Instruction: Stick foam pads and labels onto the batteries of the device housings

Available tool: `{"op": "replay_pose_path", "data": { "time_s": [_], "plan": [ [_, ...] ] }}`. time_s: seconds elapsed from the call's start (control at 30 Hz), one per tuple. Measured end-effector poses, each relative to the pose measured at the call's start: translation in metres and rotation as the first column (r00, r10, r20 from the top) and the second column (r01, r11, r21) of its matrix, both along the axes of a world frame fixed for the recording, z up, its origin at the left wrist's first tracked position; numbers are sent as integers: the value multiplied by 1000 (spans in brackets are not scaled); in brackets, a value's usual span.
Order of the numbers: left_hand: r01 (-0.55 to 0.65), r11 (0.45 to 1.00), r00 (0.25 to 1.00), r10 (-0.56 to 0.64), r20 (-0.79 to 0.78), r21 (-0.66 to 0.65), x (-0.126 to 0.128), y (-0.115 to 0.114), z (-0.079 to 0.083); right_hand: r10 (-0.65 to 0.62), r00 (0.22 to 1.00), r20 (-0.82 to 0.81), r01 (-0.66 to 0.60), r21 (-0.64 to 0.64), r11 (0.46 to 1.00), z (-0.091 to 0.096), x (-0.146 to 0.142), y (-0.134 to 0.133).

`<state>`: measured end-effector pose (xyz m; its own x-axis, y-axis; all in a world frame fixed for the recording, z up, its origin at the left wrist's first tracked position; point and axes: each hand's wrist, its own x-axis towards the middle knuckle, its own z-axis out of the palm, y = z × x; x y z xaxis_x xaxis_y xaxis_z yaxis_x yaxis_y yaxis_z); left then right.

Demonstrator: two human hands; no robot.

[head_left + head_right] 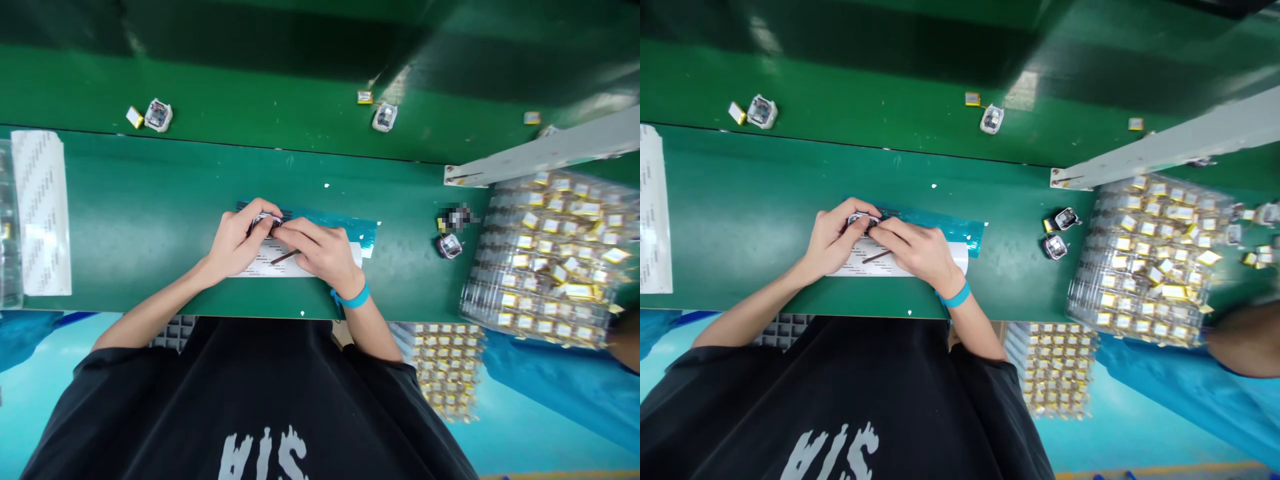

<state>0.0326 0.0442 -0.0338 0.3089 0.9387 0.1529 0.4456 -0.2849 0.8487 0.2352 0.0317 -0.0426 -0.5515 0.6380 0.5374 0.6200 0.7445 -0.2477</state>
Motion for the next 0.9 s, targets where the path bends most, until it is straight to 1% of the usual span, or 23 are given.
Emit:
{"op": "replay_pose_path", "data": {
  "time_s": [0.13, 0.2, 0.27, 0.33, 0.4, 0.43, 0.5, 0.57, 0.67, 0.77, 0.83, 0.9],
  "plan": [
    [22, 999, 1000, -21, -10, 33, 0, 1, -3, -11, 995, 102, 6, 55, 998, 2, 3, 0],
    [34, 998, 999, -33, -8, 53, 0, 1, -5, -11, 995, 99, 5, 64, 998, 1, 2, 0],
    [44, 998, 999, -44, -5, 53, 0, 1, -5, -12, 1000, 15, 12, -9, 1000, -1, 0, 0],
    [58, 997, 998, -58, 6, 50, 1, 0, -5, -43, 986, -162, 20, -138, 990, -3, -3, 1],
    [82, 995, 996, -84, 32, 57, 3, -1, -4, -105, 932, -347, 15, -250, 968, -3, -6, 2],
    [91, 994, 994, -94, 49, 56, 4, -1, -4, -141, 901, -411, 17, -290, 957, -2, -7, 3],
    [102, 994, 990, -105, 93, 35, 5, -2, -4, -212, 864, -457, 44, -350, 936, 0, -9, 4],
    [108, 994, 984, -106, 142, -3, 5, -1, -4, -247, 861, -445, 70, -378, 923, 2, -9, 4],
    [117, 991, 970, -99, 223, -66, 5, 0, -4, -206, 889, -408, 68, -327, 943, 3, -6, 4],
    [119, 984, 954, -76, 290, -134, 4, 1, -5, -157, 935, -319, 95, -202, 975, -1, -4, 2],
    [114, 984, 951, -68, 301, -139, 4, 1, -7, -150, 956, -251, 131, -93, 987, -5, -2, 1],
    [101, 989, 955, -66, 288, -108, 4, 2, -7, -142, 970, -197, 142, -17, 990, -10, 1, 1]
  ]
}}
